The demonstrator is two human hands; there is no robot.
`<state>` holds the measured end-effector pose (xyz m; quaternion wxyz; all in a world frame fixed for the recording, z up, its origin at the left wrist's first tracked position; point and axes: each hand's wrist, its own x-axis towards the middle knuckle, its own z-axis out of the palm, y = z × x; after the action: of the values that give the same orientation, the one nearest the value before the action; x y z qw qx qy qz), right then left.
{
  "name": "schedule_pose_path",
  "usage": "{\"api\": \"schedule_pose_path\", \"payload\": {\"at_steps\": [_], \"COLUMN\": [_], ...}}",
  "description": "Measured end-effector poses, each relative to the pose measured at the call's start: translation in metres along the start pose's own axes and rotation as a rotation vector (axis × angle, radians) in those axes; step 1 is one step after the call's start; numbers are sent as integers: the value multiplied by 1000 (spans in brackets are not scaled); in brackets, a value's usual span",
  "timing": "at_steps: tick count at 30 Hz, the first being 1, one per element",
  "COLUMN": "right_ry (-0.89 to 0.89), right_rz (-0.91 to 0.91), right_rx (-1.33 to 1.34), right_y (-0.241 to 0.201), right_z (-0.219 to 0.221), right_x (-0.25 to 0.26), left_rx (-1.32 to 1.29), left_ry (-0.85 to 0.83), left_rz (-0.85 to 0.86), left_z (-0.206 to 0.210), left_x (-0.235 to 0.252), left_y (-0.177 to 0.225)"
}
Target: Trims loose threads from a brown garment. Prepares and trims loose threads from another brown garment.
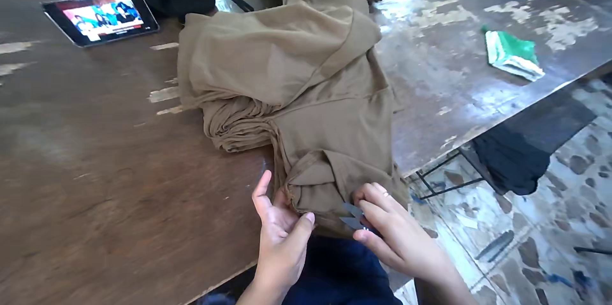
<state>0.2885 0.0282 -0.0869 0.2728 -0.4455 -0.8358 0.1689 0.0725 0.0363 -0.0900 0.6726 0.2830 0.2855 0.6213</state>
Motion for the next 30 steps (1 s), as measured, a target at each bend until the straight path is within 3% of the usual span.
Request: {"api": "schedule_pose_path", "payload": {"at_steps": [9,18,21,24,27,30], "right_ry": [25,96,78,84,100,123], "right_rz": [-1,-32,-114,-165,-80,11], "right_rx": [-265,-298,-133,62,120,56], "right_y": [-8,-12,-13,-15,-17,-14], "right_z": [10,19,13,6,5,12], "right_x": [4,6,6,6,7,9], "left_rx": [-108,-108,-12,272,535,546], "left_ry": [17,27,-47,-165,-135,-129], "left_rz": [-68,-72,40,261,369,371], "left_z": [4,1,-5,-15,-17,-20], "left_x": [-1,-2,-2,-3,-3,-1], "left_y": [6,8,4,-2,-1,0]}}
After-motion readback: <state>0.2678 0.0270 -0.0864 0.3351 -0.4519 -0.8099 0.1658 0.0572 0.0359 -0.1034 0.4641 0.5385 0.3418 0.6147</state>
